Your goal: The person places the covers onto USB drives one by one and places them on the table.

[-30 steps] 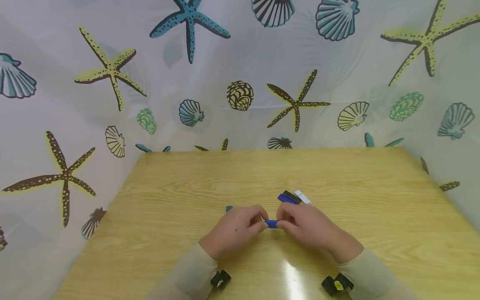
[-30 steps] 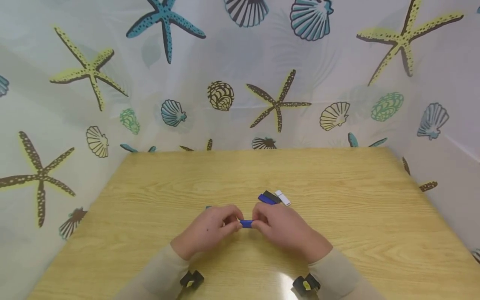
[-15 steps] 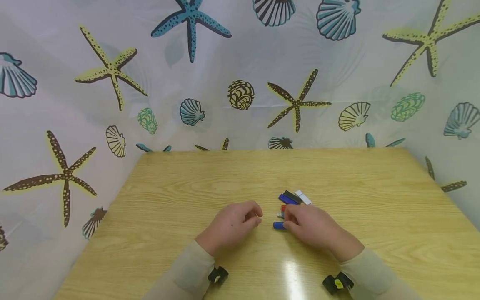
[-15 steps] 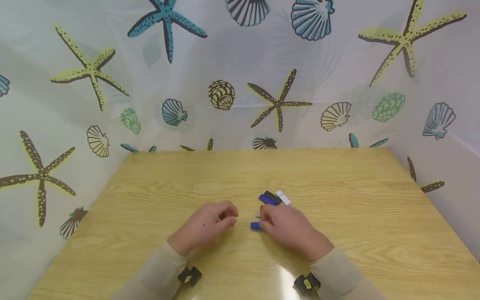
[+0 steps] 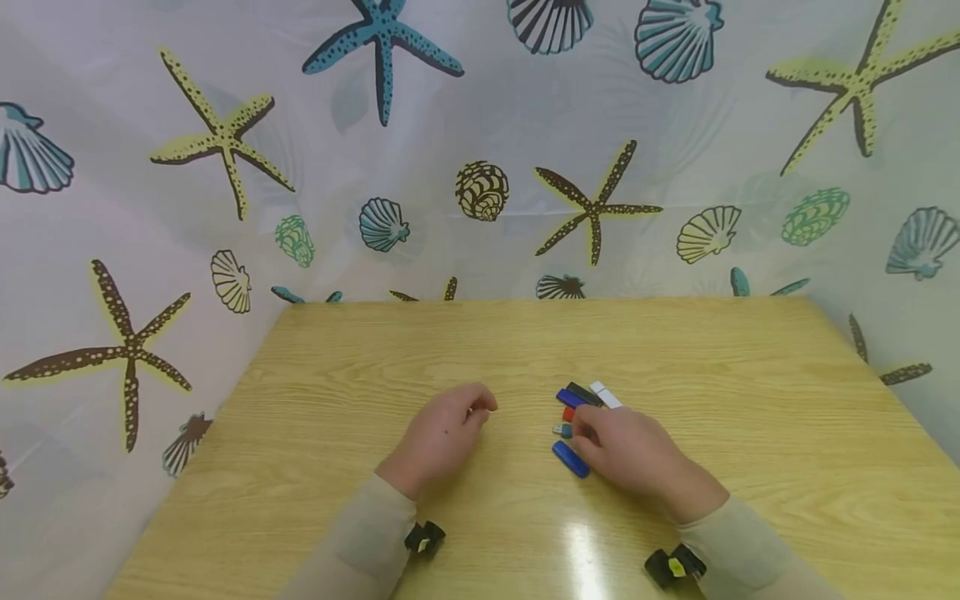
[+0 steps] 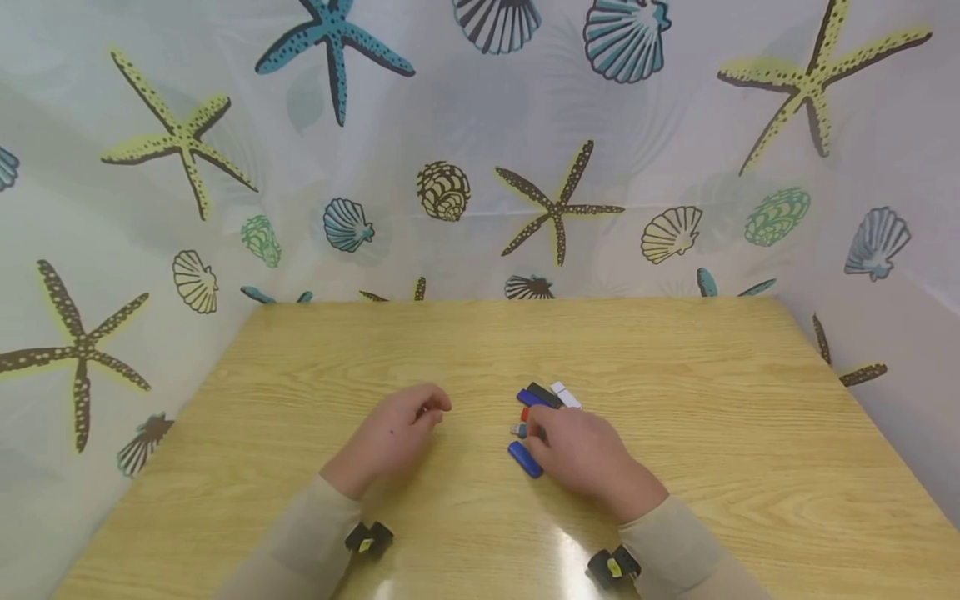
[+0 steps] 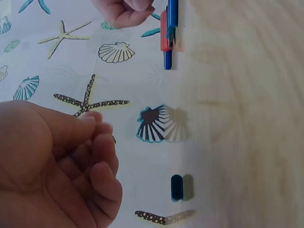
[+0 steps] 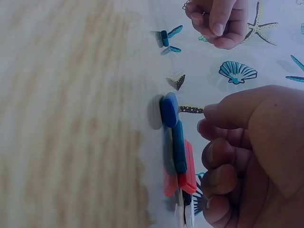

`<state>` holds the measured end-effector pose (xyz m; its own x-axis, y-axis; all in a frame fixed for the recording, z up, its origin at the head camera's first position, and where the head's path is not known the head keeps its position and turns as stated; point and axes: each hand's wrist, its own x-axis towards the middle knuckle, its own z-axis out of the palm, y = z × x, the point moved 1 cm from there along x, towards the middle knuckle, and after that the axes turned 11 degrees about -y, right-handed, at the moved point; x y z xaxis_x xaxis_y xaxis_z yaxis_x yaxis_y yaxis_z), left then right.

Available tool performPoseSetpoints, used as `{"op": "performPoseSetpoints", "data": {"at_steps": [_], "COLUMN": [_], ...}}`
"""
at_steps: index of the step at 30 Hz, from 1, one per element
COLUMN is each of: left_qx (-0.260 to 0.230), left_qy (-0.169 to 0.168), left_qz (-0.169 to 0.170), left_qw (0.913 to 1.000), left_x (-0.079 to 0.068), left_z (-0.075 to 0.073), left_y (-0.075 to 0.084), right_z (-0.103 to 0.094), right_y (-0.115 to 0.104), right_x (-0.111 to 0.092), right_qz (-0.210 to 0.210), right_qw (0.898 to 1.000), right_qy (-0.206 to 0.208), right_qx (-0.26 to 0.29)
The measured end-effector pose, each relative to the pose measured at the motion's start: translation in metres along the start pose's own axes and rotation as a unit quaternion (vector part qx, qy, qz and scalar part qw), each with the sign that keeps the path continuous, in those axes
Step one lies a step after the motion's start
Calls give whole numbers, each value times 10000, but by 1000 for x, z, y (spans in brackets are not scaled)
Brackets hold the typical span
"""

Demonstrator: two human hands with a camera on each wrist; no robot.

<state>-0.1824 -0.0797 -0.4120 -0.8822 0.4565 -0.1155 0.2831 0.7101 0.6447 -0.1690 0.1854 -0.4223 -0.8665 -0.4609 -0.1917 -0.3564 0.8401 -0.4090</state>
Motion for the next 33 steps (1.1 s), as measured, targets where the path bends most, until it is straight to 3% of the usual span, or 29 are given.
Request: {"op": "performPoseSetpoints", "data": {"at_steps": [5, 9, 19, 33], "left_qx": [179, 317, 886, 697], "left_qy": [361, 449, -510, -877], "left_qz": [-156, -408, -439, -528], "left_qw": [9991, 9977, 9938, 9923], "left_x": [0, 0, -1, 0], "left_z": [-7, -13, -10, -7], "left_y": [-10, -18, -32, -36], "right_z": [1, 1, 2, 1], "right_y": [1, 0, -1, -4], "right_x": [1, 0, 1, -1], "right_qz": [17, 19, 129, 166], "right_qw": [9999, 9998, 9997, 9995], "right_qy": [109, 192, 182, 209], "right_qx": [-2, 5, 98, 141]}}
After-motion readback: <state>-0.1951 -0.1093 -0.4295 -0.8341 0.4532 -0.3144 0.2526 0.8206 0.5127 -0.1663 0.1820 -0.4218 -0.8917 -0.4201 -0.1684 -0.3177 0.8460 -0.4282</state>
